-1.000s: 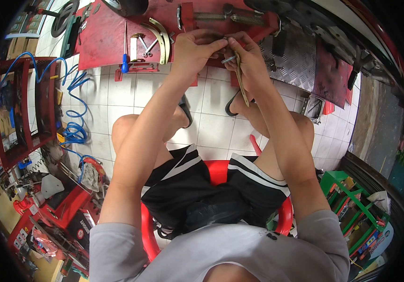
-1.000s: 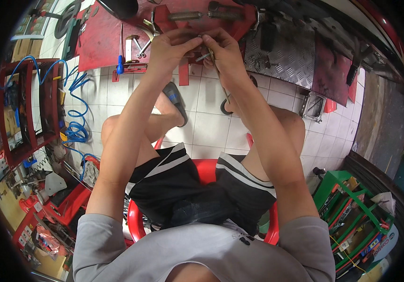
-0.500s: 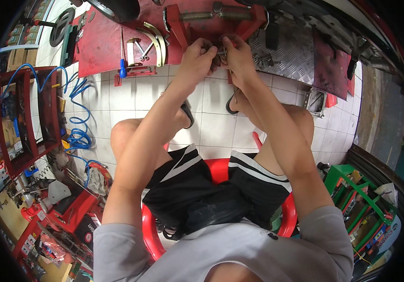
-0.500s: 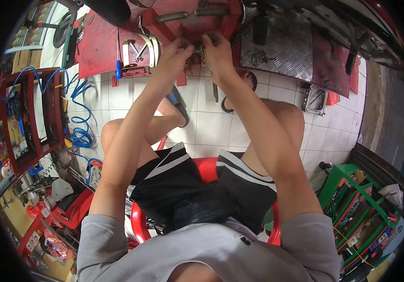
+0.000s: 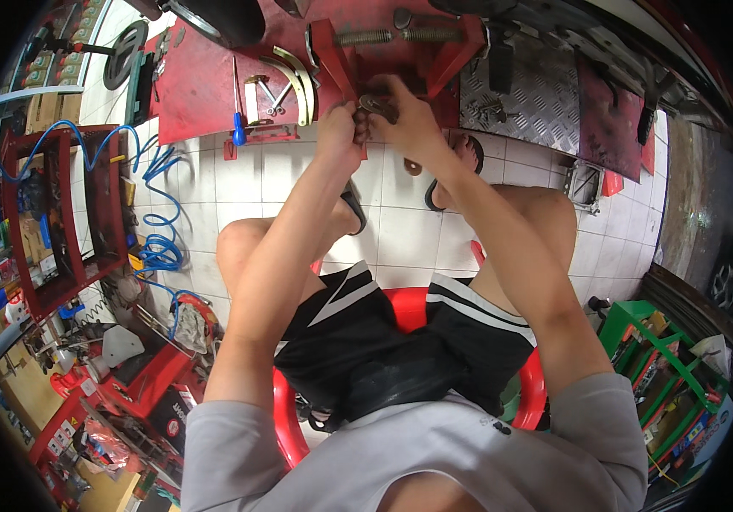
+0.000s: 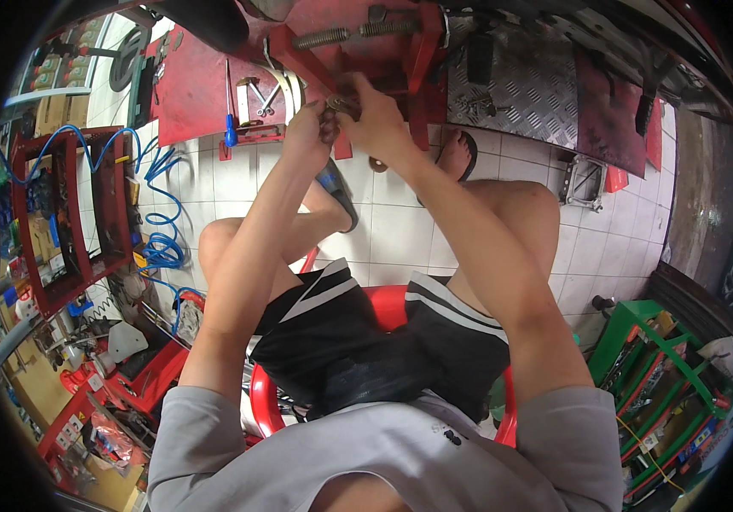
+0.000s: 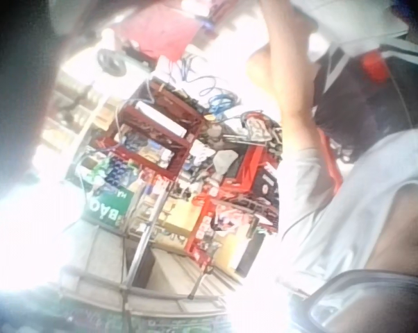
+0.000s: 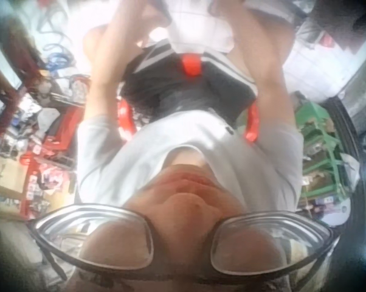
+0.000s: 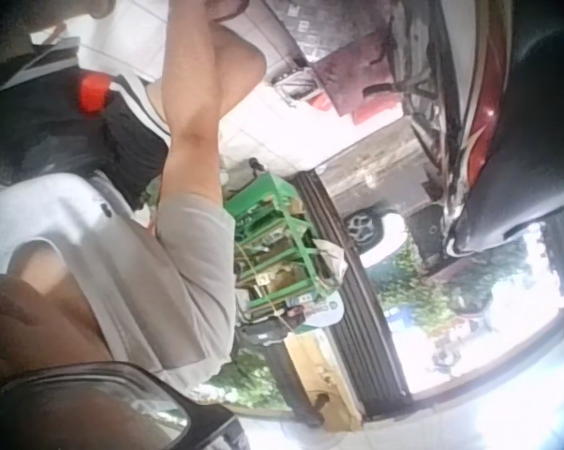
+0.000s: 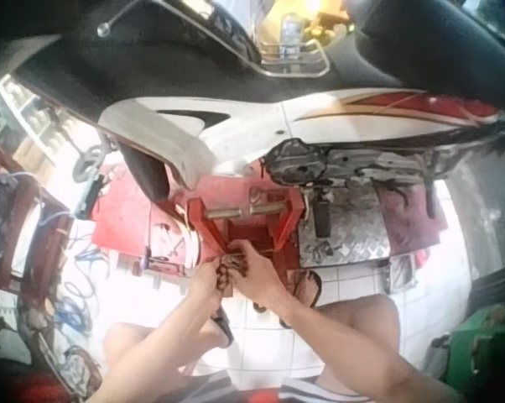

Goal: The person sits on a low stool and works on the brake assembly of a scooter. They handle brake shoes and springs, placing them into a red bench vise and manipulating them with their hands.

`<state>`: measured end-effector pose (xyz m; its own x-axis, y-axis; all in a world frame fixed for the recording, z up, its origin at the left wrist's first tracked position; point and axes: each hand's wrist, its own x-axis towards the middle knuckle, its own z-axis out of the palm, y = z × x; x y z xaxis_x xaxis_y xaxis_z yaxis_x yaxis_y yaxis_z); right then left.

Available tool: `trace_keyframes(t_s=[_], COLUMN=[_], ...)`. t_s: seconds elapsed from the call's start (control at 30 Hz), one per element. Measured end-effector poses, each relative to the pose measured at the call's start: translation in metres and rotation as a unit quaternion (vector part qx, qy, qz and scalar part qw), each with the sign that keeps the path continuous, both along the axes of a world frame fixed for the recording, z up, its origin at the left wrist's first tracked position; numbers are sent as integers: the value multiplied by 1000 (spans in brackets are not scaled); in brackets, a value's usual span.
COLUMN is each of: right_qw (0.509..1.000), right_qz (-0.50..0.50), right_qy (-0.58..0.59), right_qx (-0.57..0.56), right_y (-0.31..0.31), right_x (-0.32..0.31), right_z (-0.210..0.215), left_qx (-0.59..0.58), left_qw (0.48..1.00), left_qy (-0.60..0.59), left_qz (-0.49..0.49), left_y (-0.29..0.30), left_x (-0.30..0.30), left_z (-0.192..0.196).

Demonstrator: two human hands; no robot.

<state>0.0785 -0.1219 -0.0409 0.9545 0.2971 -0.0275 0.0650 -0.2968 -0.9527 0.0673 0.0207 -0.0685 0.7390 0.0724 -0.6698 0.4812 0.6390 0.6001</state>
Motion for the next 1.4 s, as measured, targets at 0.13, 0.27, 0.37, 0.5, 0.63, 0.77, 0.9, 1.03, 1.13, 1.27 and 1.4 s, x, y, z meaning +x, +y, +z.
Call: trace_keyframes(t_s=[0.13,0.27,0.37,0.5,0.63,0.77,0.9,1.03,1.13,1.27,1.4], right_qw=[995,960,936,935,922,920,922,918,925,929,929], right_qz=[-49,-124,-153,-157,-184,-201,-218,-224,-216,-206,-203], right_qy=[92,240,292,293,319,320,295,303,295,285,282], right_qx=[-6,73,126,122,123,108,127,122,103,114,129], right_y=[6,23,15,24,32,29,28,30,28,26,27], right_x=[1,11,22,23,29,42,51,54,52,49,50], right_z=[-12,-12,-26,-26,-23,-48,-70,-68,-59,-52,-61], left_qx=[256,344,208,269,274,349,444,445,437,475,482], left_qw=[966,935,972,959,959,923,858,860,865,843,847], left_qy=[-25,-71,-106,-83,-70,-65,-63,-109,-138,-155,-158], left_qz=[-26,-41,-18,-20,-29,-150,-249,-223,-206,-201,-159], left_y=[-11,37,27,29,31,43,50,51,53,51,46], left_x=[12,27,38,39,38,46,51,47,49,51,51], left_z=[-4,-42,-34,-30,-21,-15,-31,-48,-50,-44,-42])
